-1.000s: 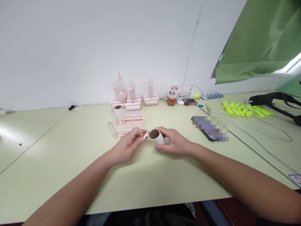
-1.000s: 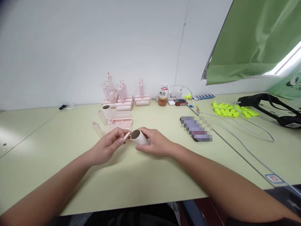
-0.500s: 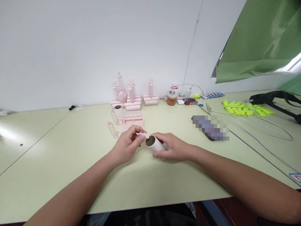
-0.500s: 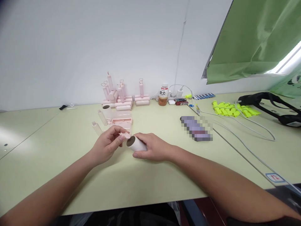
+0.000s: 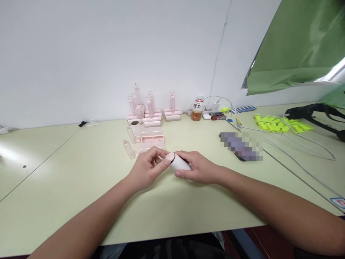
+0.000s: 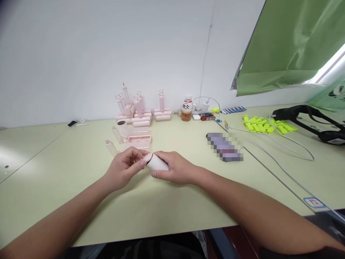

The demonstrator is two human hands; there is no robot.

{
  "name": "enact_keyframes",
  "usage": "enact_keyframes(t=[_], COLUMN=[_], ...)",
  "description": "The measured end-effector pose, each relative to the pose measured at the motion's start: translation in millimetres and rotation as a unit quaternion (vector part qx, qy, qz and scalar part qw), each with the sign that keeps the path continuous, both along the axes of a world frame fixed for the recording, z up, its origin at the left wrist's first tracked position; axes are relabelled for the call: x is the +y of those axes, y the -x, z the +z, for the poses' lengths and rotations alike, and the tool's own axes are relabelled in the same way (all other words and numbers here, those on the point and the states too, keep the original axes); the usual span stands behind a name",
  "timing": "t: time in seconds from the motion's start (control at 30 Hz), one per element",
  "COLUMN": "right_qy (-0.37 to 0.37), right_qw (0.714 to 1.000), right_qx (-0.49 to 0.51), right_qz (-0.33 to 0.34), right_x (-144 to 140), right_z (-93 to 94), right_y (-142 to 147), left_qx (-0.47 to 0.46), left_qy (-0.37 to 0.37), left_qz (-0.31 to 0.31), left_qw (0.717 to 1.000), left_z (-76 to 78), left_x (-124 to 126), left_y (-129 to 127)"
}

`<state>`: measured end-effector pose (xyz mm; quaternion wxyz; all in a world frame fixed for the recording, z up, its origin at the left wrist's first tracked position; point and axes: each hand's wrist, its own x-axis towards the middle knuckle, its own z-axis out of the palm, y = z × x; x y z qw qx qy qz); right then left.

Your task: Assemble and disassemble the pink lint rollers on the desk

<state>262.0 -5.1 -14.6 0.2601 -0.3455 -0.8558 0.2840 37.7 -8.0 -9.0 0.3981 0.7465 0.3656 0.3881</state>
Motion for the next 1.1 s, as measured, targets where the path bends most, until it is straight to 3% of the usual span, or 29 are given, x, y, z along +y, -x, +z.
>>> enact_keyframes(t=[0.47,0.67,0.73,0.87,1.0,1.1], right_qy=[-0.001,0.005,0.002,0.004,0.009,0.011], right_qw=[1.000,1.000,0.999,1.000,0.998,0.996], right_qx=[0.017,0.014,0.017,0.008,0.013,0.011], right_qz=[0.002,-0.019,-0.028,-0.025,-0.054,-0.089], right_x=[-1.6,-1.2,-0.9,-0.2,1.0,1.8], right_z=[3.0,2.9,3.2,3.8,4.4,4.3], right_y=[0.3,-0.3,-0.9,-2.5,-5.1,-7.2], left_qx=[-0.043,-0.009,0.025,0.121,0.250,0.370], left_qy=[0.057,-0.075,-0.123,-0.174,-0.148,-0.088], left_qz=[-0.009,0.035,0.023,-0.083,0.033,0.060], left_qw=[0.997,0.997,0.992,0.974,0.956,0.923], left_z=[-7.3,-4.2,-0.8,14.2,31.0,34.1], left_x=[2.7,-4.4,-6.7,-3.7,7.4,13.3], left_y=[-4.5,-4.3,-3.3,8.1,27.4,36.1])
